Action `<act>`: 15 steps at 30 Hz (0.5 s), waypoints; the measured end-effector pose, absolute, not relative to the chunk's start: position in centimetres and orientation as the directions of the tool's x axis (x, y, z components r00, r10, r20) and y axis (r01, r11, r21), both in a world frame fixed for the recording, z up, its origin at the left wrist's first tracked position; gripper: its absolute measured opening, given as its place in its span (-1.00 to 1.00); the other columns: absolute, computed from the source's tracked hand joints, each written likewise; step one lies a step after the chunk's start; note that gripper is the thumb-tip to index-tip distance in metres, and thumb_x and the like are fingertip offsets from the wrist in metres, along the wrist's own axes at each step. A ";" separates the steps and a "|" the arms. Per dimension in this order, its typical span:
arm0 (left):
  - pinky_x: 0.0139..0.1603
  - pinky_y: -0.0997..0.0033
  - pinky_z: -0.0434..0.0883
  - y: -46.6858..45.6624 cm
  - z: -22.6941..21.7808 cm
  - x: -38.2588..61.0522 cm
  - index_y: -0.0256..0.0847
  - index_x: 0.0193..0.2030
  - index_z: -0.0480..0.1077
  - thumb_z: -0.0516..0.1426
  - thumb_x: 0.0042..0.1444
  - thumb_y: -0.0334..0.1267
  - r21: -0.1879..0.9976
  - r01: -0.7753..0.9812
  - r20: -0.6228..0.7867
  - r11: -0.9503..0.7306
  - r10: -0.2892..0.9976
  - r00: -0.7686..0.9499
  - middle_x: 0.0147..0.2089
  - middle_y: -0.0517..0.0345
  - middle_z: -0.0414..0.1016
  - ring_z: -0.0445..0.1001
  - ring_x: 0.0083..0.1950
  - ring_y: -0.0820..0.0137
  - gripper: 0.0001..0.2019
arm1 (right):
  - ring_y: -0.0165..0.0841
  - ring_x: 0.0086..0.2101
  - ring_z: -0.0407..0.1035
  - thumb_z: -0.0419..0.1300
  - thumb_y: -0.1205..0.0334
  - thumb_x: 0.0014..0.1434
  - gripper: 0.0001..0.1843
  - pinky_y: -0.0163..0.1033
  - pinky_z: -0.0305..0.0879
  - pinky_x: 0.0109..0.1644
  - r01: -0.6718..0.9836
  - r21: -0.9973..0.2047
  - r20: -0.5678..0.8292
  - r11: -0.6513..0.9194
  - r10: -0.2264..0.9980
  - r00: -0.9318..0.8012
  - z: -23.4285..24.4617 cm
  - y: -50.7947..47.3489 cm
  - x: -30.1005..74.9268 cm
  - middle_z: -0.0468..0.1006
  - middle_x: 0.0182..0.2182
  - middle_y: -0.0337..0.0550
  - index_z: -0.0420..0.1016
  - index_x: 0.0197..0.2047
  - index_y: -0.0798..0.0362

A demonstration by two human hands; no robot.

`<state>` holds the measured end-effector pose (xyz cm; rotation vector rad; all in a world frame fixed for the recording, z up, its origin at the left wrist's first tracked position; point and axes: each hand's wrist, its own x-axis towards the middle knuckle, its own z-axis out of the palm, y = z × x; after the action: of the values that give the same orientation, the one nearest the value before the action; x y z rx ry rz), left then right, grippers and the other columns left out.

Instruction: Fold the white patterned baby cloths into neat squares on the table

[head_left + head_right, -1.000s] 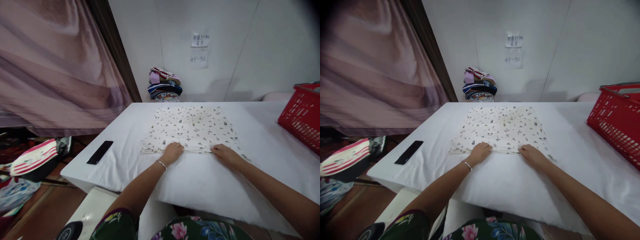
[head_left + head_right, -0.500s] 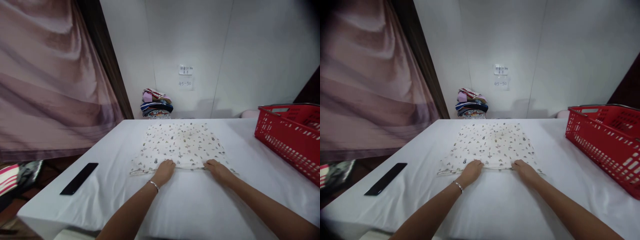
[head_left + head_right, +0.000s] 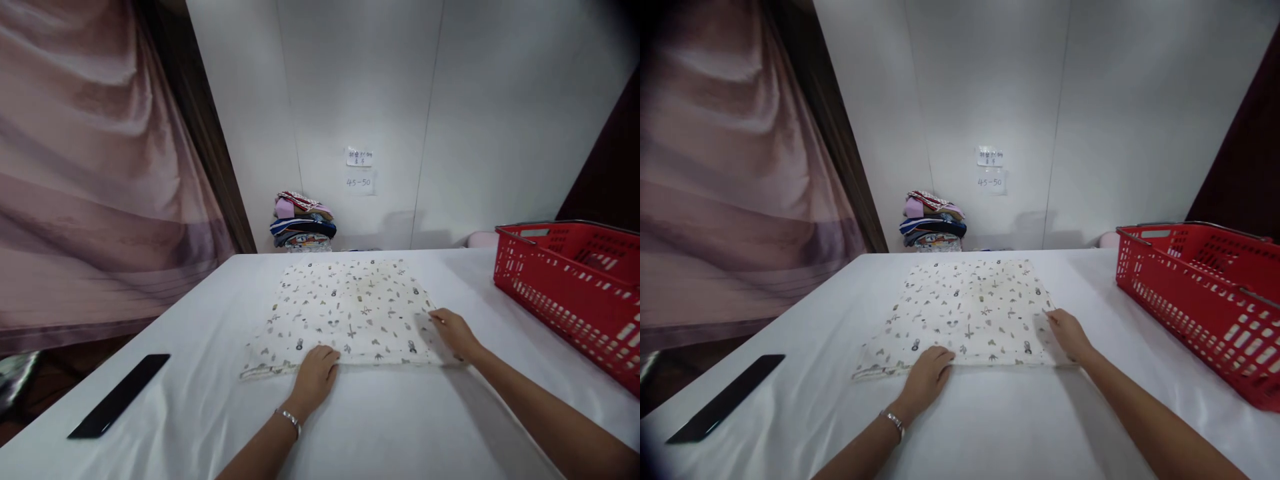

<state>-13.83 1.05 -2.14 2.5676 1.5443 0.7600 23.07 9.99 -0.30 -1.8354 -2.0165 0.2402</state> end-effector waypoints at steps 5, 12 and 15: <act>-0.07 0.21 0.34 1.0 -2.5 -13.7 -0.16 -0.14 0.38 -0.01 0.11 -0.43 0.335 0.815 0.384 -0.473 0.858 0.341 -0.18 0.07 0.41 0.35 -0.13 0.30 -0.77 | -0.18 -0.25 0.42 -0.09 0.21 0.20 -0.66 -0.19 0.28 -0.25 0.959 -0.275 0.071 -0.066 0.994 0.088 -0.6 14.8 23.8 0.53 -0.30 0.08 0.48 -0.35 0.15; -0.06 0.18 0.37 1.2 -2.6 -13.7 -0.14 -0.13 0.38 -0.01 0.11 -0.42 0.309 0.825 0.409 -0.473 0.849 0.334 -0.17 0.06 0.43 0.38 -0.13 0.30 -0.76 | -0.12 -0.23 0.41 -0.08 0.15 0.21 -0.65 -0.19 0.26 -0.34 0.952 -0.221 0.023 -0.212 0.975 0.223 -2.2 18.0 22.8 0.48 -0.20 0.17 0.43 -0.24 0.20; -0.07 0.18 0.39 1.2 -2.6 -13.7 -0.12 -0.14 0.38 -0.01 0.10 -0.43 0.306 0.826 0.410 -0.472 0.849 0.333 -0.17 0.06 0.44 0.40 -0.14 0.29 -0.76 | -0.15 -0.16 0.39 -0.14 0.17 0.24 -0.66 -0.20 0.26 -0.29 0.949 -0.226 0.042 -0.220 0.971 0.235 -2.4 18.2 22.8 0.46 -0.14 0.11 0.38 -0.16 0.15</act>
<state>-13.73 1.18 -2.65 2.5299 1.5906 0.8206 22.79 18.24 -2.38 -2.3004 -1.8183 0.1595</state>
